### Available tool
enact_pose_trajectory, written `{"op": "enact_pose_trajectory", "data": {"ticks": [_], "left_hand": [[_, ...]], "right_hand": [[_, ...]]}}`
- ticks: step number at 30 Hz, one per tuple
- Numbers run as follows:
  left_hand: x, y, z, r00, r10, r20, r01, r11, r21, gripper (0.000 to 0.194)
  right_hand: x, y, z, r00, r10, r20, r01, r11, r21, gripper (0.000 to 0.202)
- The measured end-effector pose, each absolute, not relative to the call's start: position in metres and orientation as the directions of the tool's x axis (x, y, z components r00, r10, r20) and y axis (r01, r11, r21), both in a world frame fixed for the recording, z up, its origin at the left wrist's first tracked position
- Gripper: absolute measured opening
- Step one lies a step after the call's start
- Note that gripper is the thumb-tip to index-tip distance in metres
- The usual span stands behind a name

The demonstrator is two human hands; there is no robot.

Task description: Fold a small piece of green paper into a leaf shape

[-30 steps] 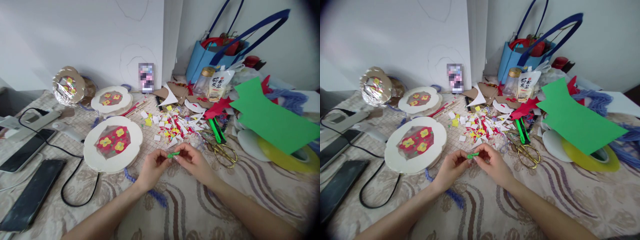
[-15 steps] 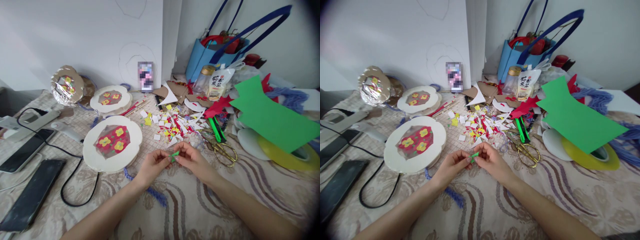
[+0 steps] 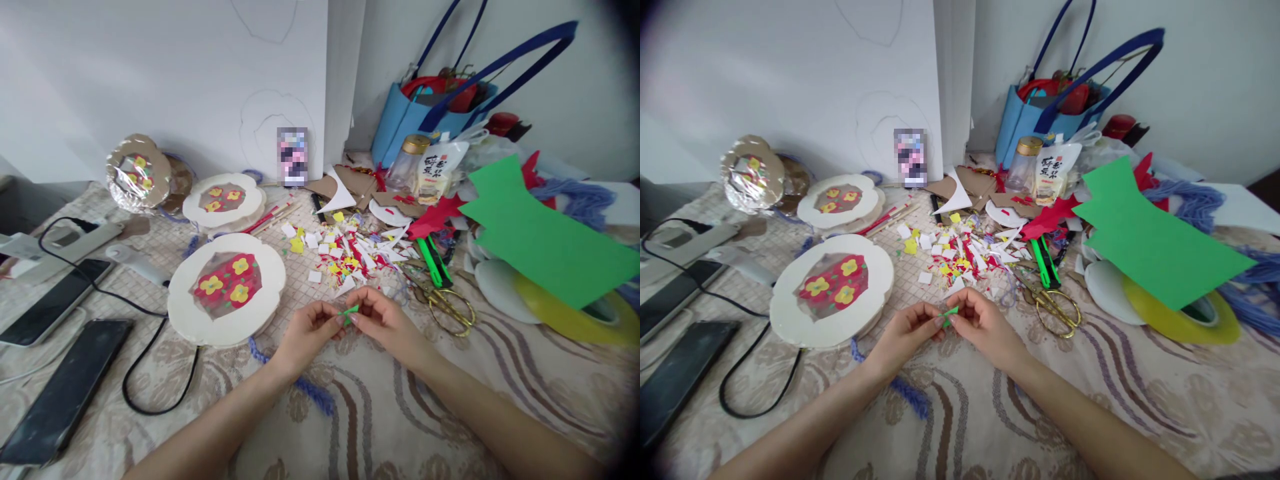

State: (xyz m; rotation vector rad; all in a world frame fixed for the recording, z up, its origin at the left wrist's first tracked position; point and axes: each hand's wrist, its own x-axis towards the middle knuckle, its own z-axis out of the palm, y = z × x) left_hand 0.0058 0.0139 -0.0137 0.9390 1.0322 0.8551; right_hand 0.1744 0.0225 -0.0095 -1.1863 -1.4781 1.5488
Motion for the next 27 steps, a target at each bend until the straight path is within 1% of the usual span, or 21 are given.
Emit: {"op": "enact_pose_trajectory", "data": {"ticks": [4, 9, 16, 27], "left_hand": [[0.0056, 0.0142, -0.0147, 0.295, 0.899, -0.322, -0.141, 0.375, 0.916, 0.024], [0.0055, 0.0142, -0.0147, 0.283, 0.902, -0.327, -0.153, 0.379, 0.913, 0.023], [0.0044, 0.016, -0.0142, 0.287, 0.895, -0.341, -0.194, 0.403, 0.894, 0.027], [0.0043, 0.0173, -0.0168, 0.303, 0.882, -0.36, -0.216, 0.431, 0.876, 0.027]], "right_hand": [[0.1735, 0.0226, -0.009, -0.352, 0.926, -0.137, 0.131, -0.096, -0.987, 0.01], [0.1736, 0.0231, -0.0103, -0.366, 0.92, -0.142, 0.122, -0.104, -0.987, 0.01], [0.1742, 0.0256, -0.0137, -0.336, 0.931, -0.142, 0.143, -0.098, -0.985, 0.012], [0.1743, 0.0273, -0.0172, -0.333, 0.931, -0.151, 0.11, -0.12, -0.987, 0.014]]}}
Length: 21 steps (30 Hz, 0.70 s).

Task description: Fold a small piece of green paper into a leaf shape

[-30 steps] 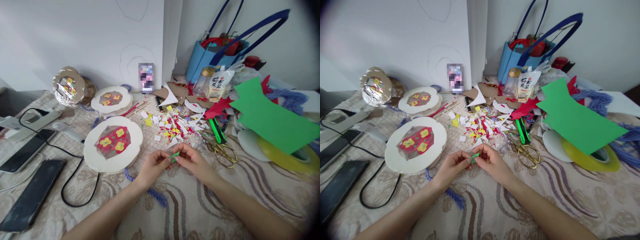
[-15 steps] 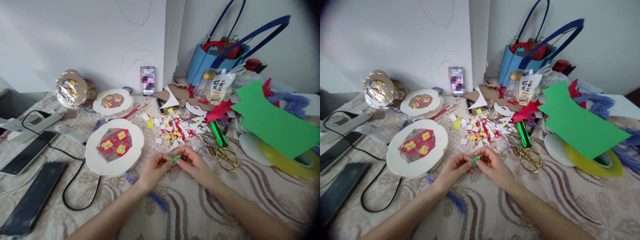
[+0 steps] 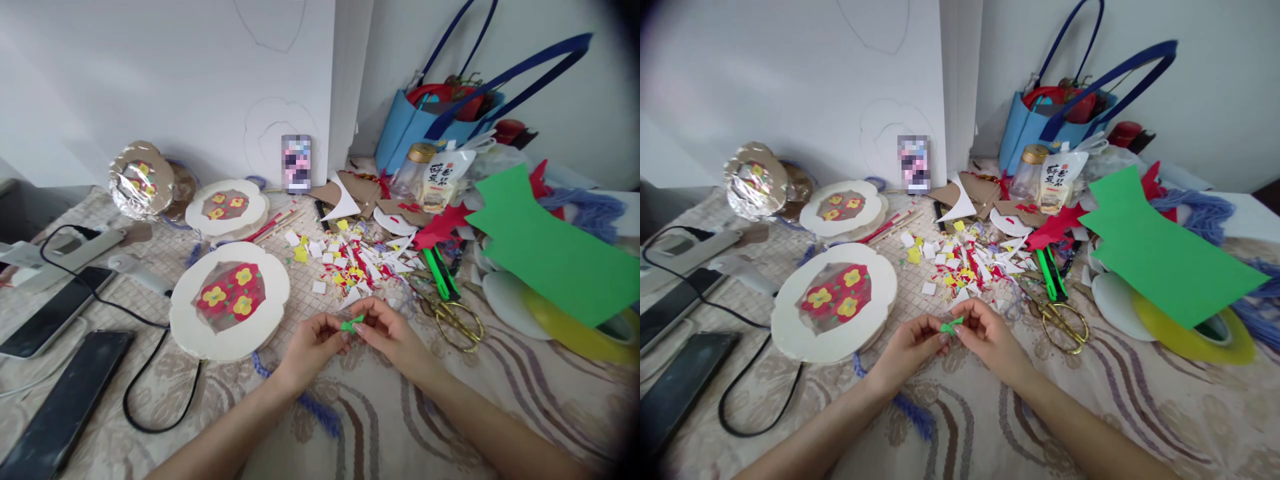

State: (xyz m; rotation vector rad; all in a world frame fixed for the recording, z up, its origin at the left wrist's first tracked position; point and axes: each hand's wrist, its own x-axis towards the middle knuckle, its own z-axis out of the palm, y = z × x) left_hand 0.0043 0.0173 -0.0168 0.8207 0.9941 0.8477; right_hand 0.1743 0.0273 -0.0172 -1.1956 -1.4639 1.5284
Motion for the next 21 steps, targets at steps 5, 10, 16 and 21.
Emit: {"op": "enact_pose_trajectory", "data": {"ticks": [5, 10, 16, 21], "left_hand": [[0.0035, 0.0177, -0.0189, 0.307, 0.88, -0.361, -0.217, 0.434, 0.874, 0.029], [0.003, 0.018, -0.0179, 0.296, 0.881, -0.369, -0.21, 0.437, 0.874, 0.029], [0.0039, 0.0173, -0.0195, 0.296, 0.882, -0.367, -0.226, 0.438, 0.87, 0.028], [0.0051, 0.0165, -0.0213, 0.302, 0.89, -0.34, -0.221, 0.413, 0.884, 0.029]], "right_hand": [[0.1735, 0.0274, -0.0172, -0.34, 0.928, -0.151, 0.102, -0.123, -0.987, 0.015], [0.1723, 0.0279, -0.0171, -0.354, 0.92, -0.166, 0.056, -0.156, -0.986, 0.016], [0.1732, 0.0283, -0.0185, -0.379, 0.913, -0.148, 0.005, -0.158, -0.987, 0.019], [0.1734, 0.0281, -0.0171, -0.367, 0.919, -0.144, 0.08, -0.123, -0.989, 0.02]]}}
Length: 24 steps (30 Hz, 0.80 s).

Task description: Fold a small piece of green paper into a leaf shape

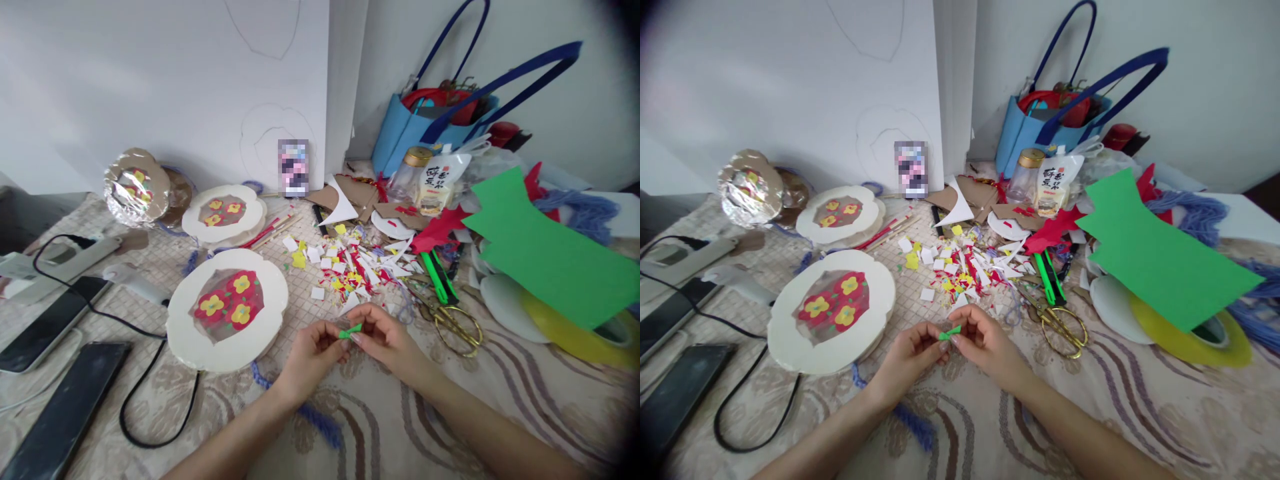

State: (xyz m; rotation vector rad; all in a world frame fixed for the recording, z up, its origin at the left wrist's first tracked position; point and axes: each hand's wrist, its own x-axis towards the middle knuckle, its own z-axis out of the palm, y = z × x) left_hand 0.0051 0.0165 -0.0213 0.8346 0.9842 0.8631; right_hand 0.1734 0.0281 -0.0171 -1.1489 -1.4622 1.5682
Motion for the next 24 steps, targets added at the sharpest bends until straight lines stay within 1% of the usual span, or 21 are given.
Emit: {"op": "enact_pose_trajectory", "data": {"ticks": [7, 13, 18, 24], "left_hand": [[0.0043, 0.0153, -0.0229, 0.298, 0.9, -0.319, -0.163, 0.378, 0.911, 0.026], [0.0038, 0.0151, -0.019, 0.288, 0.897, -0.335, -0.17, 0.392, 0.904, 0.025], [0.0055, 0.0142, -0.0172, 0.281, 0.903, -0.326, -0.14, 0.374, 0.917, 0.025], [0.0066, 0.0132, -0.0202, 0.294, 0.909, -0.296, -0.175, 0.356, 0.918, 0.026]], "right_hand": [[0.174, 0.0267, -0.0171, -0.373, 0.918, -0.137, 0.09, -0.111, -0.99, 0.02], [0.1758, 0.0238, -0.0155, -0.379, 0.919, -0.106, 0.097, -0.075, -0.992, 0.022], [0.1763, 0.0228, -0.0135, -0.374, 0.922, -0.102, 0.126, -0.059, -0.99, 0.022], [0.1749, 0.0215, -0.0134, -0.357, 0.929, -0.096, 0.167, -0.037, -0.985, 0.022]]}}
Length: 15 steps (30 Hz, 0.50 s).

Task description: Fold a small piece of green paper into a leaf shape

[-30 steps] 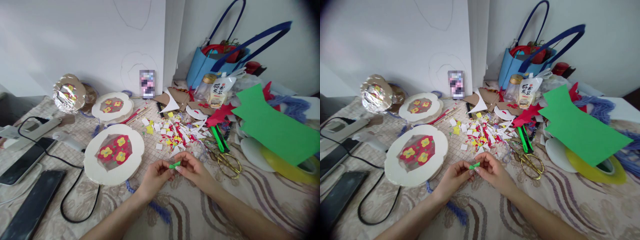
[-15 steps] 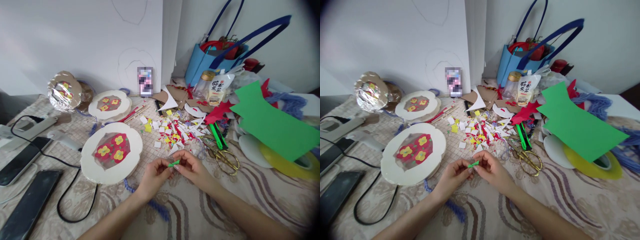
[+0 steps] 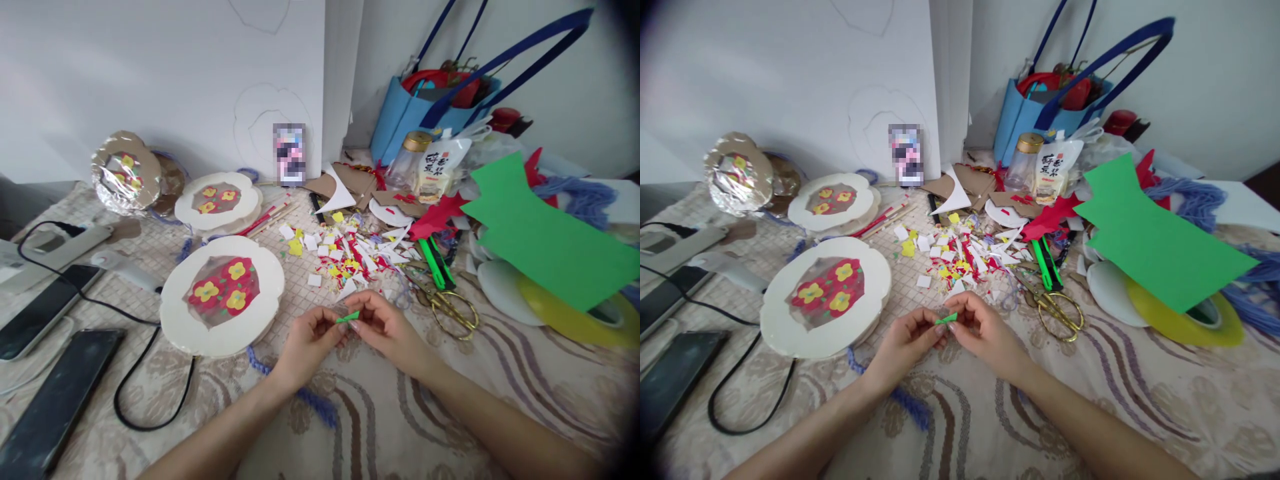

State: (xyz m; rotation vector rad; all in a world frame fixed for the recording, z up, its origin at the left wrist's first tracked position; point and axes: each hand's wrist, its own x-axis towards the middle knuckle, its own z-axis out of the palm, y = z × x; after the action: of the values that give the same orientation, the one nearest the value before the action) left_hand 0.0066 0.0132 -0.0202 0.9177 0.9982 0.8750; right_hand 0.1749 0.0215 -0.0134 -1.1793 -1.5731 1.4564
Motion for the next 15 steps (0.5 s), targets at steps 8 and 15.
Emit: {"op": "enact_pose_trajectory", "data": {"ticks": [8, 15], "left_hand": [[0.003, 0.0165, -0.0177, 0.248, 0.89, -0.382, -0.281, 0.443, 0.851, 0.026], [0.0036, 0.0157, -0.0168, 0.254, 0.899, -0.357, -0.254, 0.418, 0.872, 0.027]], "right_hand": [[0.1725, 0.0213, -0.0104, -0.342, 0.937, -0.075, 0.059, -0.058, -0.997, 0.018], [0.1716, 0.0227, -0.012, -0.335, 0.935, -0.118, 0.077, -0.098, -0.992, 0.019]]}}
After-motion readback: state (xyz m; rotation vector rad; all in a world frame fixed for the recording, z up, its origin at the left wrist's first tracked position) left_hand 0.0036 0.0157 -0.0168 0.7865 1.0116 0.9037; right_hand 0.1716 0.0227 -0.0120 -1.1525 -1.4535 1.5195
